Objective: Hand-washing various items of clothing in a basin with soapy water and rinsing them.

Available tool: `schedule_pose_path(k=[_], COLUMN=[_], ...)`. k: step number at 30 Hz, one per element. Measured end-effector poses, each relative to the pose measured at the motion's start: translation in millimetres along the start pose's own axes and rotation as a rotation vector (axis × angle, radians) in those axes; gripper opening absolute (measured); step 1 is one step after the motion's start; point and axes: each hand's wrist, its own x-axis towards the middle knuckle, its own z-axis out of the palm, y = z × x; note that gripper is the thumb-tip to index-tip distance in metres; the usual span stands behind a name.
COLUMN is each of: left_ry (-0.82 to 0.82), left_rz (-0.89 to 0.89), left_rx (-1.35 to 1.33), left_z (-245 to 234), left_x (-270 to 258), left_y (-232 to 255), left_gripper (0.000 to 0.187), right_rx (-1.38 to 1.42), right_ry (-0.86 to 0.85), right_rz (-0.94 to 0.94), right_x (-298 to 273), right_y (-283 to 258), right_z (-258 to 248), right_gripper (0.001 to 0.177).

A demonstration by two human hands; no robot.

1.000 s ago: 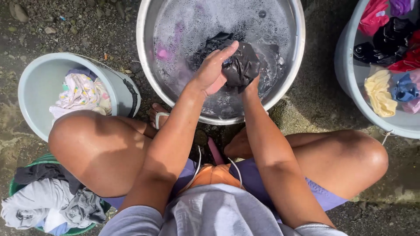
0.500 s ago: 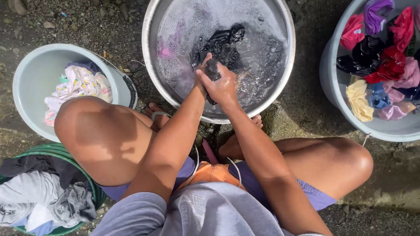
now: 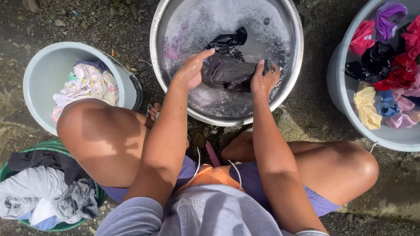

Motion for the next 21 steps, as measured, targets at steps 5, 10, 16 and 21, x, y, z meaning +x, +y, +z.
schedule_pose_path(k=[5, 10, 16, 21], left_ry=[0.193, 0.192, 0.297, 0.249], left_rz=[0.069, 0.185, 0.117, -0.079], left_rx=[-0.051, 0.71, 0.992, 1.096], left_z=[3.5, -8.2, -14.2, -13.4], left_x=[12.5, 68.1, 49.5, 33.5], left_y=[-23.5, -106.3, -108.4, -110.4], left_gripper=[0.073, 0.076, 0.06, 0.059], right_rx=[-0.047, -0.208, -0.564, -0.819], right_ry=[0.039, -0.529, -0.705, -0.935], right_rz=[-0.152, -0.307, -0.181, -0.139], right_x=[-5.2, -28.3, -40.6, -33.8], right_y=[-11.7, -13.3, 8.0, 155.4], right_z=[-12.4, 13.8, 47.2, 132.5], right_gripper=[0.047, 0.049, 0.046, 0.035])
